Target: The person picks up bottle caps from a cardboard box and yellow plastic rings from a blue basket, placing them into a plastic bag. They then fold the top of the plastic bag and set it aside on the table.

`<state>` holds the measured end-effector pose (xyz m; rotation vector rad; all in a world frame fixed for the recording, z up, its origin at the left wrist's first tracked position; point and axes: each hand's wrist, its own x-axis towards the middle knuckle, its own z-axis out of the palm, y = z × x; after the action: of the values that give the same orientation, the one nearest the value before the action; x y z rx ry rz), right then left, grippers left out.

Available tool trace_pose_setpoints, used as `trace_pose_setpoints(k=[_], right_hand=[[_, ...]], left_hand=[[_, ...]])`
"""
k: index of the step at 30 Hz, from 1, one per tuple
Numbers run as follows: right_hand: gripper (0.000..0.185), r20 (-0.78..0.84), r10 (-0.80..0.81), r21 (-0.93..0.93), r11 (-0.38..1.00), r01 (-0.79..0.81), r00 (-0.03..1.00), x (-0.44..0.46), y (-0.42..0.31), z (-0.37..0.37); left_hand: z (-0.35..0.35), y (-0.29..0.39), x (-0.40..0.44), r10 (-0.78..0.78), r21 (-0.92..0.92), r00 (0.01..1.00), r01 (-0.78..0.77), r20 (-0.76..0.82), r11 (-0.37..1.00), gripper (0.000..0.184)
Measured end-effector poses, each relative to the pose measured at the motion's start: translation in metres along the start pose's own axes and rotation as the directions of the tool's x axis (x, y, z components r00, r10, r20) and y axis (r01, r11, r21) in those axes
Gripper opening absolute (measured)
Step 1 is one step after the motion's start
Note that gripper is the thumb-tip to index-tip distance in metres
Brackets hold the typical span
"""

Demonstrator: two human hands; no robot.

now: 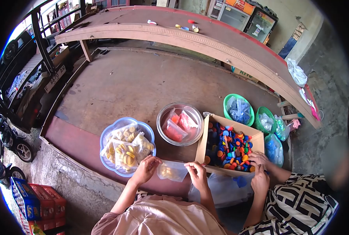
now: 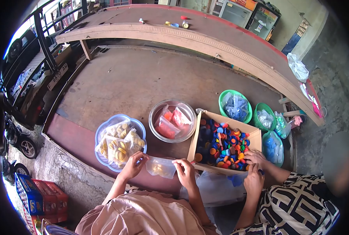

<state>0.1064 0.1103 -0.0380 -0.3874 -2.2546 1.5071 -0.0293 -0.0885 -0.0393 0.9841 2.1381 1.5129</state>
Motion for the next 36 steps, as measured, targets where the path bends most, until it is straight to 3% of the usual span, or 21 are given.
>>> trace_pose_setpoints(k=[6,9,12,15,18,21,24,25,29,32,36], right_hand=[[0.025,0.046,-0.127,-0.143,0.981,0.132,0.991,0.001,-0.01,-0.005],[0.025,0.072,-0.142,-0.245,0.957,0.155,0.987,0.001,-0.007,-0.003],[0.019,0.084,-0.166,-0.327,0.927,0.185,0.983,-0.002,-0.003,0.0],[0.013,0.061,-0.23,-0.361,0.902,0.236,0.971,-0.003,-0.002,-0.001],[0.015,0.126,-0.101,-0.215,0.968,0.127,0.987,-0.005,0.001,-0.004],[0.016,0.108,0.164,0.059,0.984,-0.171,0.981,-0.01,0.01,-0.003],[0.017,0.058,0.216,0.269,0.937,-0.224,0.975,-0.012,0.026,0.001],[0.013,0.031,0.239,0.357,0.904,-0.234,0.971,-0.012,0.028,0.004],[0.017,0.159,0.288,0.308,0.894,-0.325,0.944,-0.017,0.041,0.002],[0.023,0.184,0.161,0.032,0.985,-0.17,0.97,-0.019,0.022,-0.002],[0.019,0.184,0.02,-0.096,0.995,-0.002,0.983,-0.019,0.017,-0.006]], left_hand=[[-0.001,0.018,0.001,0.044,0.085,0.998,-0.049,0.054,0.995,0.027],[0.002,0.016,-0.001,0.013,0.134,0.998,-0.021,0.064,0.991,0.022],[0.004,-0.002,-0.001,0.151,0.216,0.982,-0.172,0.11,0.961,0.015],[0.003,-0.002,-0.004,0.109,0.201,0.991,-0.124,0.08,0.972,0.009],[0.002,-0.008,-0.003,0.172,0.096,0.979,-0.182,0.107,0.979,0.009],[-0.001,-0.007,-0.003,0.025,0.036,0.986,-0.031,0.164,0.999,0.011],[0.008,-0.022,-0.008,-0.128,-0.251,0.984,0.157,0.125,0.955,0.013],[0.009,-0.026,-0.01,-0.12,-0.236,0.983,0.152,0.141,0.96,0.014],[0.009,-0.029,-0.01,-0.165,-0.196,0.971,0.199,0.175,0.96,0.017],[0.001,-0.01,-0.012,-0.176,-0.071,0.96,0.196,0.217,0.978,0.02],[0.002,-0.001,-0.012,-0.019,0.046,0.986,0.012,0.167,0.999,0.023]])
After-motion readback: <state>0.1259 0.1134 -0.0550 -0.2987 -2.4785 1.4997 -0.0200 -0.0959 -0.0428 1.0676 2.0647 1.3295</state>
